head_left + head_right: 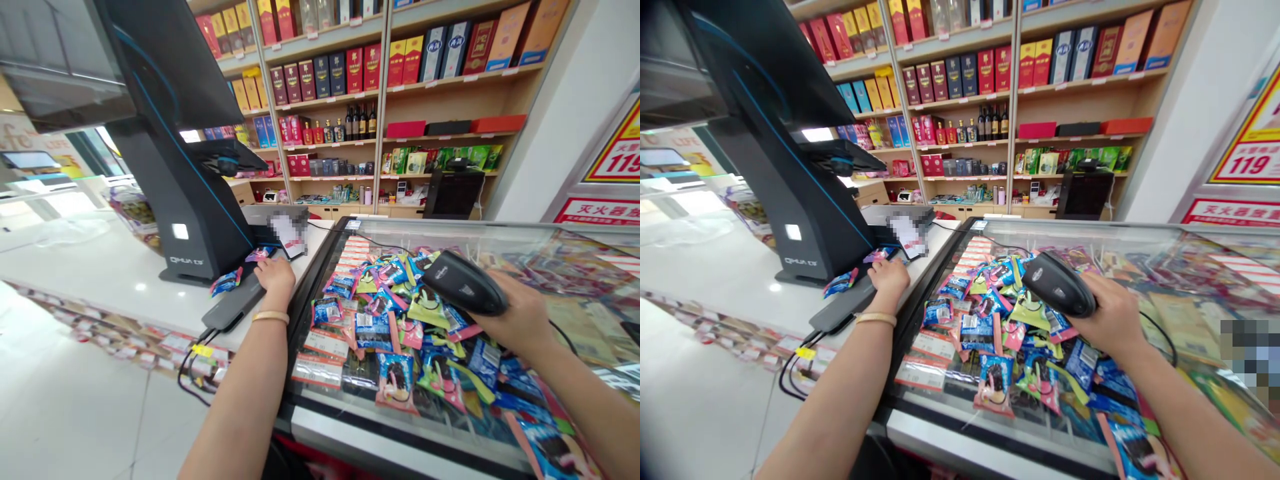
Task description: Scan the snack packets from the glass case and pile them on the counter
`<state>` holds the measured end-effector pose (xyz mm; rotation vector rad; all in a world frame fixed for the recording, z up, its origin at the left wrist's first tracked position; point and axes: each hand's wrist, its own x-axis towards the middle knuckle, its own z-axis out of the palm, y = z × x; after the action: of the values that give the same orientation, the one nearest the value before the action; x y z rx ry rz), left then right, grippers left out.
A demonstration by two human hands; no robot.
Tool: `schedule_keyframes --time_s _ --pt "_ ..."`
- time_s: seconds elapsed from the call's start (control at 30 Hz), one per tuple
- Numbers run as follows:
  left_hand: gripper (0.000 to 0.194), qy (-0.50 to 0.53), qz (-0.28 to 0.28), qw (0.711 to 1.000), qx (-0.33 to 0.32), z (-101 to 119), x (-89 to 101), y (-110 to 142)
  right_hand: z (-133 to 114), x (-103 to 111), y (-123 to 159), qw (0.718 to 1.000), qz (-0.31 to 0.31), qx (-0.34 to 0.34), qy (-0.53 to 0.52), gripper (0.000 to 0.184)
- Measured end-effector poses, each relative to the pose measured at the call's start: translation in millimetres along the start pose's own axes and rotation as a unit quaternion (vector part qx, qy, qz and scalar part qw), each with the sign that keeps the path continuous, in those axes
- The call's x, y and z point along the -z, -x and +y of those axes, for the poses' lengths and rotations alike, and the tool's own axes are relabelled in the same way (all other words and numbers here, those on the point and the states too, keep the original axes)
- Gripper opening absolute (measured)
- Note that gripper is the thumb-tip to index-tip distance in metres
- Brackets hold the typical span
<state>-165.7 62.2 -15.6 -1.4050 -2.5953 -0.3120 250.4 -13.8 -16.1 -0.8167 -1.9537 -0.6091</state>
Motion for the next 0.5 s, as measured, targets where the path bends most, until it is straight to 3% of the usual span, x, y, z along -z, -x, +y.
schedule_keyframes --time_s 0.2,0.3,0.33,0.4,0.5 --pt "0.034 0.014 0.015 1.000 -0.016 -1.4 6.4 2.7 0.2 -0.4 0.5 1.000 0.003 0.007 0.011 0.008" --pt "0.024 0.163 0.038 0.986 -0.013 0.7 9.7 3.3 0.2 -0.6 0.5 1.000 0.009 0.011 0.017 0.010" --pt "0.020 0.267 0.040 0.963 -0.005 2.8 10.6 3.3 0.2 -0.7 0.4 1.000 0.010 0.012 0.020 0.010" --pt "0.014 0.462 0.027 0.887 0.011 10.5 11.7 4.3 -0.1 -0.6 0.0 1.000 0.013 0.013 0.023 0.010" --pt "0.012 0.618 -0.027 0.785 0.017 29.9 13.2 11.3 -1.8 0.2 -1.1 1.000 0.011 0.009 0.017 0.008"
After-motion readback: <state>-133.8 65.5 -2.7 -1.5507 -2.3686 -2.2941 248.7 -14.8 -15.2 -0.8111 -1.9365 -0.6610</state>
